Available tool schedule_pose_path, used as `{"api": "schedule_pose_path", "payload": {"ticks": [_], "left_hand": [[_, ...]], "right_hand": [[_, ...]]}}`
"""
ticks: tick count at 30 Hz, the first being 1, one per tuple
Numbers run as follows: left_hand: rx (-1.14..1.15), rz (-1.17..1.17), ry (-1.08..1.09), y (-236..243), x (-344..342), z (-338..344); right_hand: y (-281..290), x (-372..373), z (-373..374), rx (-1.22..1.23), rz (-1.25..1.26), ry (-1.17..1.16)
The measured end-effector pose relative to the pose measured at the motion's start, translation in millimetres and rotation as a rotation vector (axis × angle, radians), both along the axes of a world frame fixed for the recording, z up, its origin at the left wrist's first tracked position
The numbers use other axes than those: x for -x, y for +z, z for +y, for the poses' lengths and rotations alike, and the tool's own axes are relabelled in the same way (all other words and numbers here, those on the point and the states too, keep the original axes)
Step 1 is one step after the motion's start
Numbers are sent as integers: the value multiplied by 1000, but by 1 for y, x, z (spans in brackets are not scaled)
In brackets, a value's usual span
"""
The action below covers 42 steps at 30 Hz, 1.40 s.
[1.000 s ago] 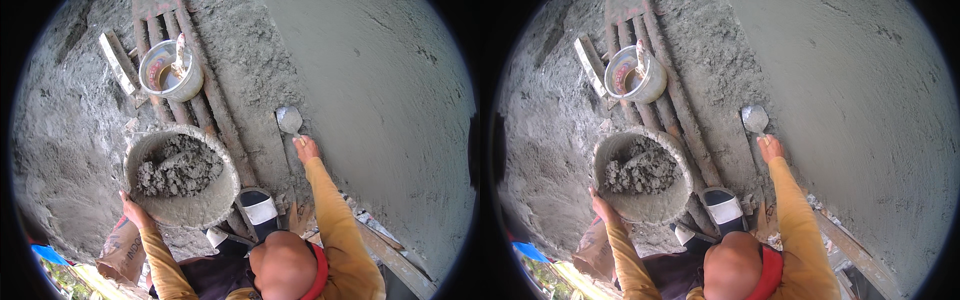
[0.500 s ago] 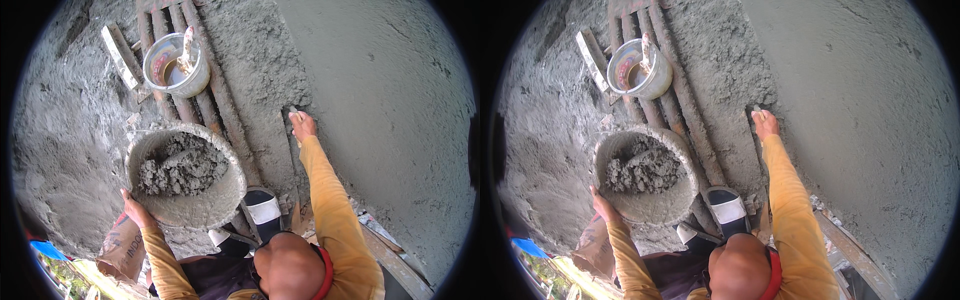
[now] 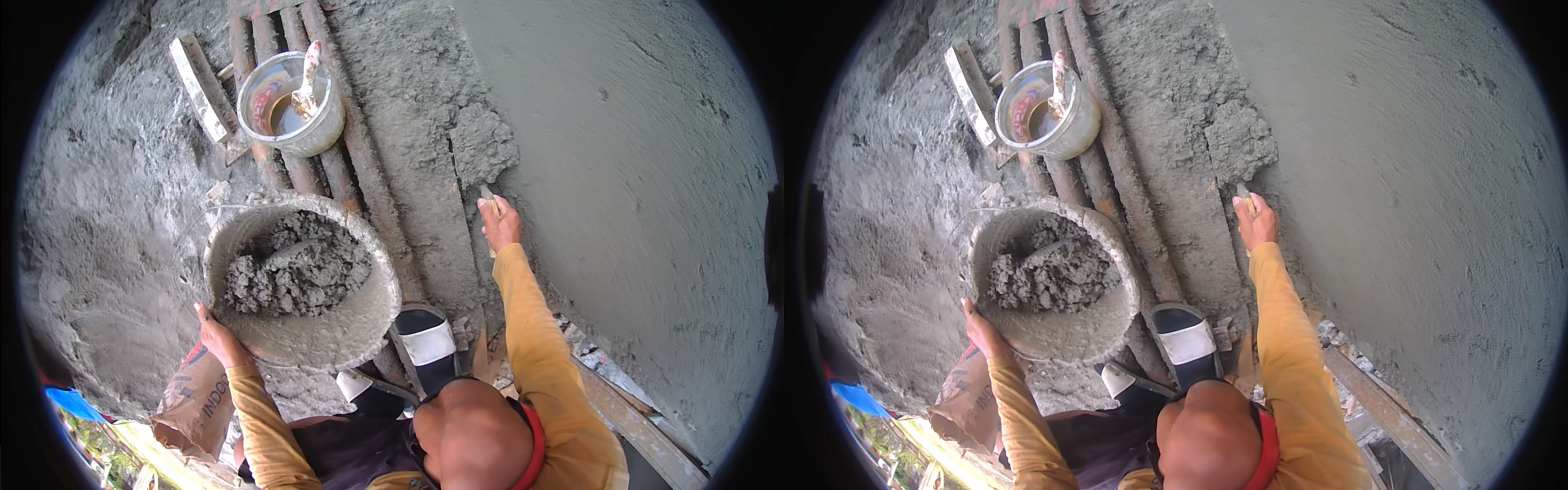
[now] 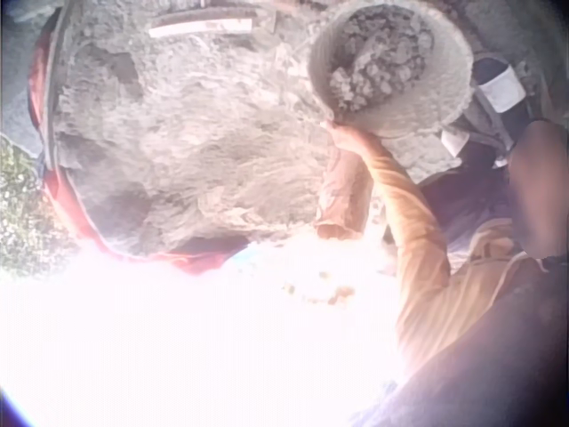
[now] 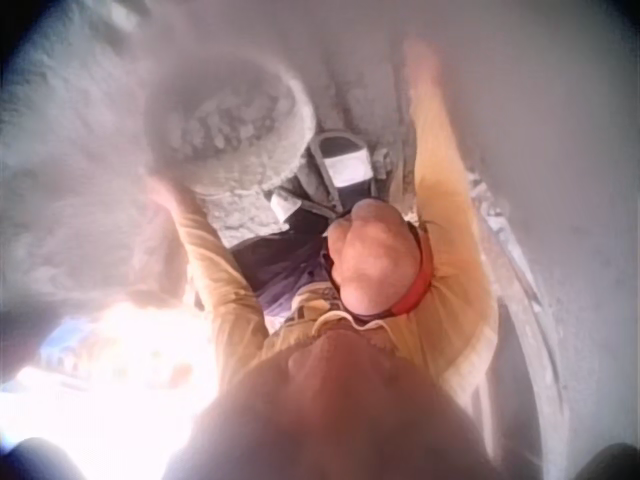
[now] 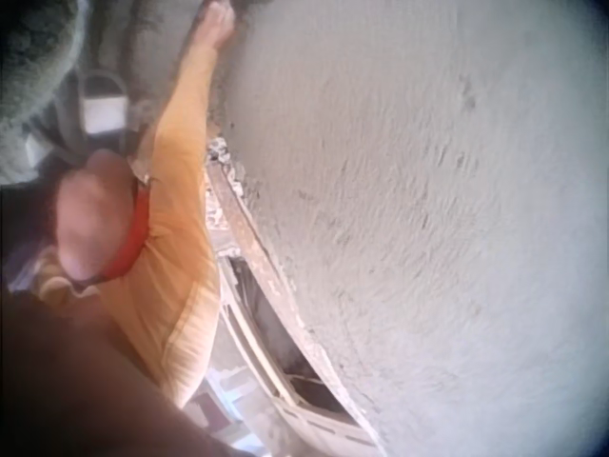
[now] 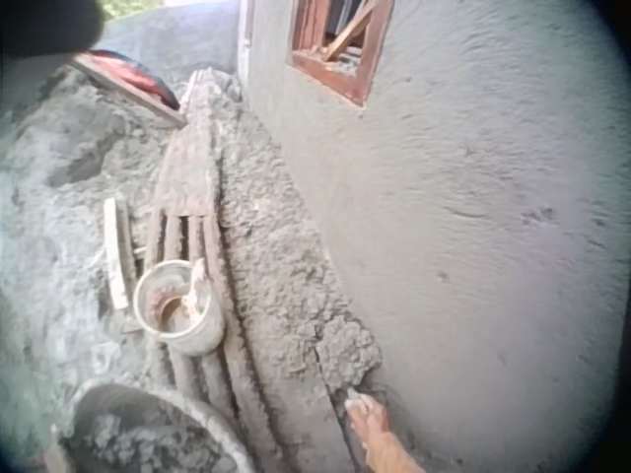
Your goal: The person scoops wet cement from a bucket with a trowel and applies it to a vertical wall surface, smoothing it in place. The person repeatedly refills the trowel from the bucket and spreads the cement along the wall.
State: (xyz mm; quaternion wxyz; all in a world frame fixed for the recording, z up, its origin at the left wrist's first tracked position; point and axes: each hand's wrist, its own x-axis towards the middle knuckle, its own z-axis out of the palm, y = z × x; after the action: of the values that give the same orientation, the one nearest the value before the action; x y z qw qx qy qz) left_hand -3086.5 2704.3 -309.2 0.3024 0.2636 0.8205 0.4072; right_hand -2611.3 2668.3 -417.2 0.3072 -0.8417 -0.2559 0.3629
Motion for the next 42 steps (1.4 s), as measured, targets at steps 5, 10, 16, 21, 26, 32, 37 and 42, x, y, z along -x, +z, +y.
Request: {"api": "schedule_pose_path", "payload": {"ticks": [5,10,16,21,26,32,37,42], "left_hand": [[0,-63,25,5,-3,1],[-21,-3,35,3,-6,3],[9,-60,13,9,-8,4],[1,-195,85,17,-18,7],[2,-44,108,7,-6,-1],[-6,-13,44,-8,4,3],[15,-42,55,-6,8,-1],[54,-2,134,12,-18,8]], "right_hand": [[24,-3,-16,-91,-140,128],[129,5,-22,-180,-310,387],[230,58,-28,-322,-439,790],[230,108,-20,-399,-422,998],[178,67,-4,-357,-270,511],[66,45,9,172,242,354],[41,72,16,201,365,464],[25,51,-5,91,53,352]]}}
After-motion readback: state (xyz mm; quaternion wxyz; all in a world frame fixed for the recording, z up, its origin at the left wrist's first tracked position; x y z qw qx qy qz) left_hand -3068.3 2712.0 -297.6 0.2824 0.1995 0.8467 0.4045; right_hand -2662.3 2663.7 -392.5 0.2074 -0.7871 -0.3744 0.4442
